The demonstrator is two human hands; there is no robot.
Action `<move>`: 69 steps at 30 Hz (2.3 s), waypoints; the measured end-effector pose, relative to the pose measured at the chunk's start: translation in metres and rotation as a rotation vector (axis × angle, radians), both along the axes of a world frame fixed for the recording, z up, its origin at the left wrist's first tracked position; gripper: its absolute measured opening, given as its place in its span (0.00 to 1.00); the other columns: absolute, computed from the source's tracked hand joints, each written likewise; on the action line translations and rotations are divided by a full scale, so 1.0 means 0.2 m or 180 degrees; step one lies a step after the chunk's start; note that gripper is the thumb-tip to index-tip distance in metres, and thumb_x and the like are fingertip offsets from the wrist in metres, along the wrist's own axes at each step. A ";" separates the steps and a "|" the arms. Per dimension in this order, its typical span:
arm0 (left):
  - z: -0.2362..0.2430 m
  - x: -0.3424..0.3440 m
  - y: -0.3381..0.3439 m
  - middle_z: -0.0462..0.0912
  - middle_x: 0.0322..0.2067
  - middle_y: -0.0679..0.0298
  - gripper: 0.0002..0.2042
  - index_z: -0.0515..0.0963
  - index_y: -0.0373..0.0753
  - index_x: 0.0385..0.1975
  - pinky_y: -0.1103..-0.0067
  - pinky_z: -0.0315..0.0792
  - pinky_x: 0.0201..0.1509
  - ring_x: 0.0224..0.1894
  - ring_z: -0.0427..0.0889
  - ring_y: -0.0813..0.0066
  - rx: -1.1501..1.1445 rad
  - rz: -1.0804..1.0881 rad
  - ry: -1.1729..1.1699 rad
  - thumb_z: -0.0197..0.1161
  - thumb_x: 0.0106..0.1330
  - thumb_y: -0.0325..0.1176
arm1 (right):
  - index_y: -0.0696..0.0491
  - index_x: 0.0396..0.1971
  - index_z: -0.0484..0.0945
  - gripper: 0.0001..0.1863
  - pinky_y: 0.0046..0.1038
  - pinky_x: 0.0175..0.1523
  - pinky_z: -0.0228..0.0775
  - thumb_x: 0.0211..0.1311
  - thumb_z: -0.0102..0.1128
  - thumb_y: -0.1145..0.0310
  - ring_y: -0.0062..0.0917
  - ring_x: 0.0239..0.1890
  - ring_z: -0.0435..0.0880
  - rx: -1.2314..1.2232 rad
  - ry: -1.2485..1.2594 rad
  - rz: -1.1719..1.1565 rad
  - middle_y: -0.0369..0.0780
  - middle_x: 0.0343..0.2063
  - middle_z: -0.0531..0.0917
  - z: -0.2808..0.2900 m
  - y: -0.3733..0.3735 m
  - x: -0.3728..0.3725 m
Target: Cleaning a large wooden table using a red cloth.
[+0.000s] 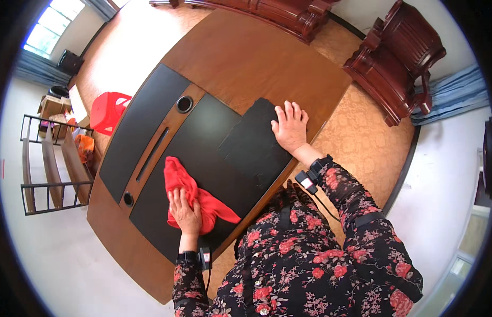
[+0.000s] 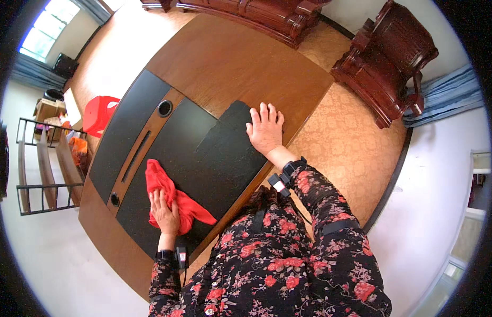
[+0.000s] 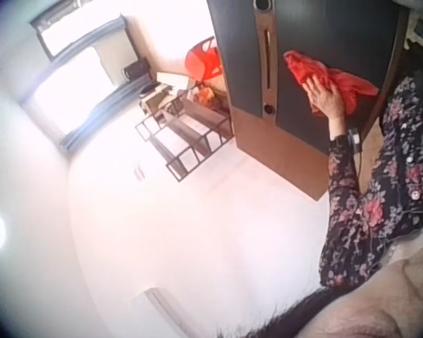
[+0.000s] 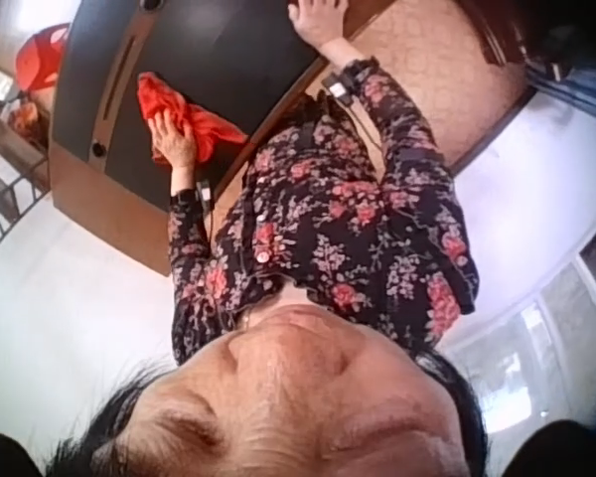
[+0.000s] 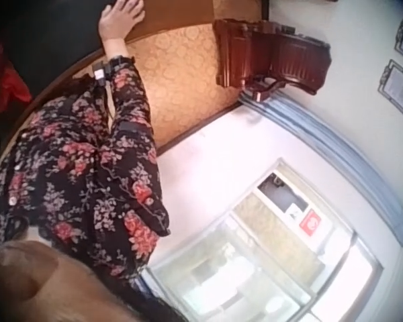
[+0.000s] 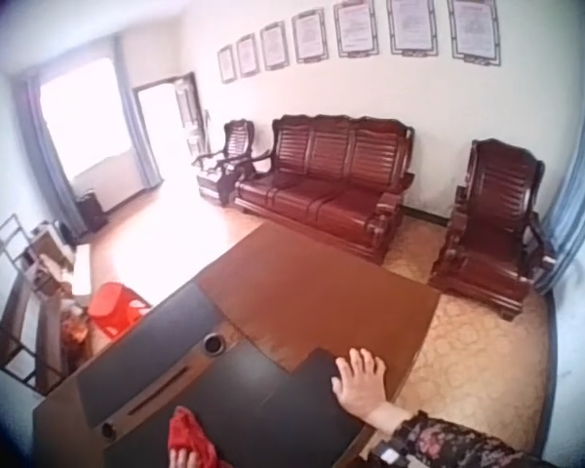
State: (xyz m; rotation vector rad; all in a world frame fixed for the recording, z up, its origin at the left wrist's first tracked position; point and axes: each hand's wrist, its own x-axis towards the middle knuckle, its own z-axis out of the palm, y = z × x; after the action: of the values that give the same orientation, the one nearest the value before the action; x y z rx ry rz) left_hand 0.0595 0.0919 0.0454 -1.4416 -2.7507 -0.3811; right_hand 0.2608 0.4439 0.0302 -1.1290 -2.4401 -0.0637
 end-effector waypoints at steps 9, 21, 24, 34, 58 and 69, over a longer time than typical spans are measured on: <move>-0.08 -0.11 0.42 0.65 0.63 0.54 0.26 0.66 0.42 0.61 0.56 0.56 0.66 0.69 0.56 0.49 0.0038 0.0933 0.0342 0.55 0.65 0.45 | 0.51 0.48 0.74 0.21 0.50 0.57 0.58 0.56 0.57 0.58 0.40 0.57 0.66 0.0316 0.0050 0.0172 0.44 0.51 0.71 0.04 0.00 0.00; 0.01 0.21 0.18 0.62 0.64 0.54 0.25 0.66 0.39 0.61 0.58 0.52 0.69 0.70 0.54 0.49 0.0012 0.0332 0.0036 0.56 0.64 0.39 | 0.48 0.29 0.75 0.04 0.28 0.34 0.72 0.53 0.55 0.67 0.27 0.32 0.77 0.0258 -0.0176 0.1367 0.36 0.28 0.72 0.13 -0.05 0.11; 0.02 0.20 0.20 0.63 0.64 0.54 0.25 0.66 0.40 0.61 0.58 0.52 0.68 0.70 0.54 0.49 -0.0092 0.0332 0.0116 0.56 0.64 0.39 | 0.48 0.31 0.76 0.06 0.29 0.34 0.72 0.53 0.55 0.67 0.27 0.32 0.77 0.0260 0.0025 0.1414 0.37 0.28 0.72 0.11 -0.05 0.12; 0.01 0.05 0.28 0.64 0.63 0.57 0.26 0.66 0.42 0.61 0.59 0.54 0.67 0.69 0.57 0.52 0.0015 0.0212 0.0121 0.59 0.62 0.40 | 0.50 0.27 0.74 0.05 0.33 0.34 0.68 0.54 0.53 0.66 0.30 0.32 0.78 0.0041 -0.1033 0.1340 0.38 0.29 0.76 0.24 -0.22 0.04; 0.45 0.49 0.35 0.70 0.19 0.64 0.26 0.73 0.37 0.55 0.74 0.69 0.28 0.21 0.74 0.68 0.0856 -0.1886 -0.0895 0.60 0.52 0.20 | 0.48 0.42 0.76 0.14 0.40 0.43 0.74 0.59 0.57 0.58 0.37 0.40 0.83 -0.1595 -0.1648 0.1843 0.41 0.37 0.82 0.40 -0.70 -0.26; 0.45 0.43 0.29 0.72 0.21 0.67 0.23 0.76 0.38 0.52 0.75 0.67 0.29 0.24 0.74 0.71 0.1527 -0.1794 -0.1119 0.61 0.53 0.21 | 0.49 0.45 0.75 0.17 0.41 0.41 0.77 0.58 0.58 0.58 0.39 0.38 0.84 -0.2198 -0.1427 0.1932 0.44 0.37 0.83 0.37 -0.72 -0.28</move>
State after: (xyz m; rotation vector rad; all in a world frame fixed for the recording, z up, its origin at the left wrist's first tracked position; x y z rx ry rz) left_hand 0.1462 0.1504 0.1352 -2.1099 -2.1480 -1.3068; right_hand 0.2054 0.2995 0.1047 -0.5774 -3.2274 0.8513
